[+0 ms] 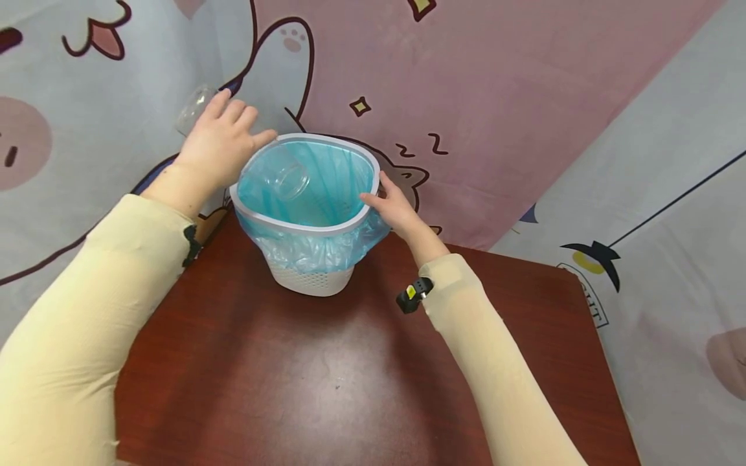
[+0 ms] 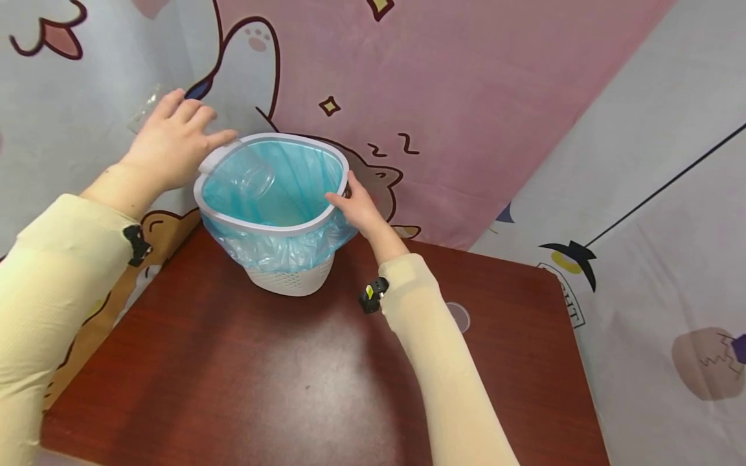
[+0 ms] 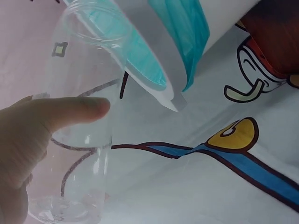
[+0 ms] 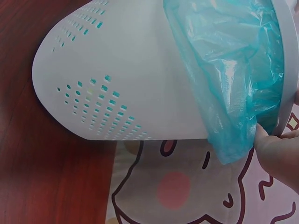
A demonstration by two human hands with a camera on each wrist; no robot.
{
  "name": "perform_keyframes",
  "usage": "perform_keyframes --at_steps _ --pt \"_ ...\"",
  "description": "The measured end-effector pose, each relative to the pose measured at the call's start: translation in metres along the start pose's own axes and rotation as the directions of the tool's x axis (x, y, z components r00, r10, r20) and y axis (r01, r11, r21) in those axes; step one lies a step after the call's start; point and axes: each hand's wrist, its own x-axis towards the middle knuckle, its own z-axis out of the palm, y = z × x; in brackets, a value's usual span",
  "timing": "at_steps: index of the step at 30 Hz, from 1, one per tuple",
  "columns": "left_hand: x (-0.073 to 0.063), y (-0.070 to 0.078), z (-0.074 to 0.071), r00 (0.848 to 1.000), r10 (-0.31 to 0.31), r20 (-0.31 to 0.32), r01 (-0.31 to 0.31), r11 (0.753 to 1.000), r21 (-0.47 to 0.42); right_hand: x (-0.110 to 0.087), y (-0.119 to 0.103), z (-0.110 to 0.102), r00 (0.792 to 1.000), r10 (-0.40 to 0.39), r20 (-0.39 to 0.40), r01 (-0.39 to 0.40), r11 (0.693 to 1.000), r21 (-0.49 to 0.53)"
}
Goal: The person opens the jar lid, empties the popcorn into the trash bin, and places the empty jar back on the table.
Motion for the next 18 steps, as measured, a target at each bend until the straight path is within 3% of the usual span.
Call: perform_keyframes --at_steps 4,7,9,13,18 --pt "-0.005 -0.003 -0.001 0.996 -0.088 0.001 0.087 0.987 -0.133 0.000 0.000 0.000 1.000 0.008 -0.006 -0.008 1.000 0.020" --pt "-0.010 -0.006 0.001 0.987 -0.158 0.011 0.155 0.950 -0.272 0.000 0.001 0.000 1.000 0.009 -0.013 -0.009 1.000 0.023" --pt "-0.013 -0.007 0.002 0.978 -0.207 0.027 0.202 0.910 -0.363 0.000 0.001 -0.001 1.000 0.010 -0.013 -0.009 1.000 0.013" --pt "-0.018 -0.006 0.001 0.949 -0.308 0.068 0.298 0.806 -0.511 0.000 0.002 -0.002 1.000 0.007 -0.011 -0.007 1.000 -0.022" --pt "-0.022 0.001 -0.006 0.922 -0.377 0.091 0.344 0.683 -0.645 0.000 0.003 -0.006 1.000 0.009 0.007 -0.009 0.999 0.045"
